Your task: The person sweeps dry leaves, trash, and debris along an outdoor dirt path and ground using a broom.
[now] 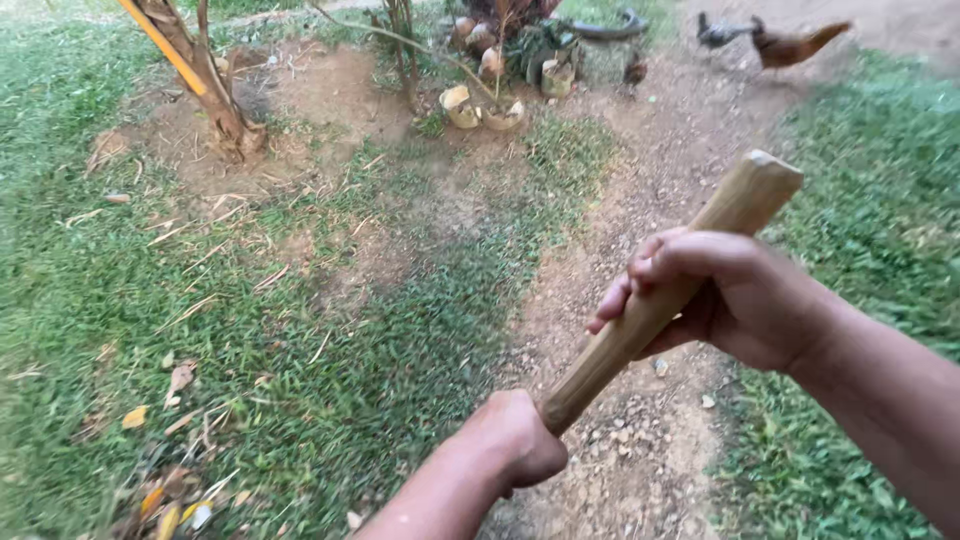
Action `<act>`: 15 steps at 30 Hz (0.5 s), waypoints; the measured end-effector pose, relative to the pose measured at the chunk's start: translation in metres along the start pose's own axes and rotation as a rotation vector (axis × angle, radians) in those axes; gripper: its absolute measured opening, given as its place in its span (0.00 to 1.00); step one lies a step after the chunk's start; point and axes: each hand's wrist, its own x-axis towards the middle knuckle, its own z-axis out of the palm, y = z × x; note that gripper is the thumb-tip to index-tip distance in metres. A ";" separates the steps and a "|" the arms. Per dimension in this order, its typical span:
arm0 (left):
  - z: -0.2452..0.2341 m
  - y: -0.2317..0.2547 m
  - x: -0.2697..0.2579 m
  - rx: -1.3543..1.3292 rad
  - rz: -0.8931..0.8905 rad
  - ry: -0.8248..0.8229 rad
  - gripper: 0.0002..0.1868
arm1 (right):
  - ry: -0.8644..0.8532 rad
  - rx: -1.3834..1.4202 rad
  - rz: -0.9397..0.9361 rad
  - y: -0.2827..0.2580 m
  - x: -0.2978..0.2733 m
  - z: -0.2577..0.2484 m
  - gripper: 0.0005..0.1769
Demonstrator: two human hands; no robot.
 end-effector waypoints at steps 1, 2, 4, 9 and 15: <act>0.000 -0.002 -0.008 0.003 -0.056 -0.022 0.20 | -0.003 0.014 0.011 0.006 0.000 -0.002 0.06; -0.003 -0.001 -0.014 0.002 -0.067 -0.021 0.20 | 0.034 0.088 0.042 0.007 0.002 -0.004 0.05; -0.010 -0.002 -0.019 0.046 -0.101 -0.029 0.21 | 0.057 0.163 0.081 0.002 0.006 -0.007 0.05; -0.039 0.003 0.008 0.107 0.026 0.185 0.22 | -0.104 -0.013 -0.216 -0.042 0.016 0.003 0.05; -0.050 -0.050 0.046 -0.117 0.055 0.286 0.19 | -0.308 -0.224 -0.271 0.000 0.059 0.071 0.04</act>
